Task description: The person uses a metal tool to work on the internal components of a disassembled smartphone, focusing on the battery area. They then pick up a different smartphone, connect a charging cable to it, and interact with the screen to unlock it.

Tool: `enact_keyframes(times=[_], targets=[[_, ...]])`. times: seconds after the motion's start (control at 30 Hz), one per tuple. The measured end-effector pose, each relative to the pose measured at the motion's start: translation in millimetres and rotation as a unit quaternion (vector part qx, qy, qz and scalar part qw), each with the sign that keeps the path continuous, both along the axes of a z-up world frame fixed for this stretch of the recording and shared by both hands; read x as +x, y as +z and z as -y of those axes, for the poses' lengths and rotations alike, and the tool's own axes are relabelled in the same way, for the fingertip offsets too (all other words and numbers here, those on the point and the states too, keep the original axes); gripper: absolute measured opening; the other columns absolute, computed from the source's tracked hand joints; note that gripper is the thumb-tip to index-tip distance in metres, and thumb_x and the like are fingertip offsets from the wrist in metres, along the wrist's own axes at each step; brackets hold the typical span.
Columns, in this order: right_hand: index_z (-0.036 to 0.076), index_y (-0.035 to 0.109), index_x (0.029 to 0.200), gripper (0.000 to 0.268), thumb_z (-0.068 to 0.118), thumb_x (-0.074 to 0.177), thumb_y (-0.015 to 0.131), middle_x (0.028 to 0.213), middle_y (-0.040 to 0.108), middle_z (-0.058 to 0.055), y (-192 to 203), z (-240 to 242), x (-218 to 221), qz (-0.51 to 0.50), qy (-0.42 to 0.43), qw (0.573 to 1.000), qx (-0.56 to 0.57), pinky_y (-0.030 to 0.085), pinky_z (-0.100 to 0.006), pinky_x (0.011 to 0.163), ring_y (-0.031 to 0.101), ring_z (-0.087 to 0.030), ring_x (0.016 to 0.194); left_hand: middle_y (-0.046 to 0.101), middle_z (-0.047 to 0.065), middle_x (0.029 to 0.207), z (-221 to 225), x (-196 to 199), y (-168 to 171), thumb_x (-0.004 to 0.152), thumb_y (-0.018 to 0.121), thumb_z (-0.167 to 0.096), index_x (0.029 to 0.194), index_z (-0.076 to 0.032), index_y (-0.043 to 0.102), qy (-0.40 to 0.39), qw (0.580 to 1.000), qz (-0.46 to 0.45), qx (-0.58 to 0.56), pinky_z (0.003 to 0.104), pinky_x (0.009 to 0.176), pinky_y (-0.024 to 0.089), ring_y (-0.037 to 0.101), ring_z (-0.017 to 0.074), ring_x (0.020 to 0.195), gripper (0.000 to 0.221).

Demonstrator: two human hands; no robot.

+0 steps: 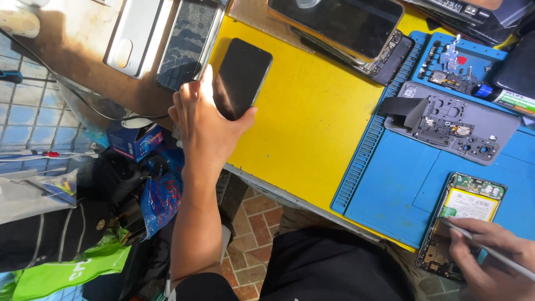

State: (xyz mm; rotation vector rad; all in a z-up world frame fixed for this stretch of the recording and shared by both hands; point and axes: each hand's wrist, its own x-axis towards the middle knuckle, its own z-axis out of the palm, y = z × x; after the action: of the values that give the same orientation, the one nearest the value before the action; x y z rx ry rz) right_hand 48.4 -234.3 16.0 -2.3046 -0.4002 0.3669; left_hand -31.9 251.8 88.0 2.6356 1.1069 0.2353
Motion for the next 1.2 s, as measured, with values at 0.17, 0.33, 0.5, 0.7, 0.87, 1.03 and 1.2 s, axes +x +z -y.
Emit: enact_keyframes(times=[0.17, 0.33, 0.5, 0.7, 0.87, 1.03, 1.2], targets=[[-0.003, 0.054, 0.082, 0.025, -0.005, 0.098, 0.072, 0.114, 0.074, -0.021, -6, 2, 1, 0.025, 0.023, 0.998, 0.045, 0.056, -0.034, 0.083, 0.072, -0.025, 0.094, 0.042, 0.021, 0.128, 16, 6, 0, 0.074, 0.092, -0.039, 0.157, -0.008, 0.039, -0.024, 0.998, -0.004, 0.055, 0.052, 0.088, 0.052, 0.06, 0.039, 0.102, 0.104], [-0.004, 0.052, 0.084, 0.023, -0.006, 0.097, 0.071, 0.115, 0.074, -0.022, 3, -4, 4, 0.016, 0.024, 0.998, 0.053, 0.058, -0.035, 0.087, 0.074, -0.027, 0.095, 0.042, 0.02, 0.134, 35, 7, 1, 0.074, 0.088, -0.038, 0.151, -0.013, 0.042, -0.06, 0.995, 0.0, 0.078, 0.045, 0.082, 0.061, 0.068, 0.0344, 0.095, 0.092], [-0.009, 0.058, 0.072, 0.026, -0.005, 0.094, 0.072, 0.112, 0.076, -0.021, 18, -15, 7, -0.031, 0.004, 0.999, 0.008, 0.059, -0.036, 0.081, 0.074, -0.026, 0.091, 0.056, 0.024, 0.146, 62, 10, -20, 0.073, 0.09, -0.03, 0.149, 0.001, 0.031, -0.141, 0.969, 0.204, 0.001, 0.051, 0.096, 0.063, 0.068, 0.0421, 0.126, 0.101], [-0.01, 0.062, 0.073, 0.023, -0.005, 0.095, 0.07, 0.115, 0.075, -0.021, 29, -25, 5, -0.053, -0.017, 0.998, 0.007, 0.06, -0.041, 0.093, 0.073, -0.028, 0.102, 0.057, 0.024, 0.144, 94, 29, -40, 0.086, 0.088, -0.039, 0.154, -0.001, 0.027, -0.212, 0.924, 0.318, 0.016, 0.048, 0.098, 0.065, 0.068, 0.0401, 0.122, 0.099], [-0.003, 0.052, 0.105, 0.021, 0.0, 0.093, 0.069, 0.115, 0.074, -0.022, 38, -24, 4, 0.015, 0.037, 0.998, 0.049, 0.062, -0.044, 0.095, 0.074, -0.029, 0.106, 0.058, 0.021, 0.146, 128, 46, -30, 0.077, 0.089, -0.038, 0.148, 0.002, 0.038, -0.168, 0.923, 0.325, -0.119, 0.043, 0.11, 0.057, 0.065, 0.0352, 0.13, 0.096], [-0.009, 0.053, 0.105, 0.017, -0.008, 0.091, 0.063, 0.108, 0.073, -0.029, 53, -28, 17, -0.003, 0.051, 0.99, 0.133, 0.064, -0.046, 0.099, 0.077, -0.035, 0.102, 0.055, -0.003, 0.081, 148, 60, 5, 0.077, 0.086, -0.025, 0.145, -0.002, 0.039, -0.13, 0.782, 0.321, -0.518, 0.023, 0.072, 0.053, 0.057, 0.0079, 0.076, 0.087], [0.0, 0.049, 0.116, 0.033, 0.027, 0.118, 0.03, 0.106, 0.069, -0.029, 74, -40, 35, -0.072, 0.02, 0.97, 0.231, 0.059, -0.037, 0.09, 0.074, -0.037, 0.107, 0.064, 0.011, 0.128, 172, 75, -16, 0.071, 0.088, -0.022, 0.141, -0.004, 0.043, -0.09, 0.612, 0.311, -0.721, 0.032, 0.109, 0.053, 0.062, 0.0189, 0.121, 0.085]])
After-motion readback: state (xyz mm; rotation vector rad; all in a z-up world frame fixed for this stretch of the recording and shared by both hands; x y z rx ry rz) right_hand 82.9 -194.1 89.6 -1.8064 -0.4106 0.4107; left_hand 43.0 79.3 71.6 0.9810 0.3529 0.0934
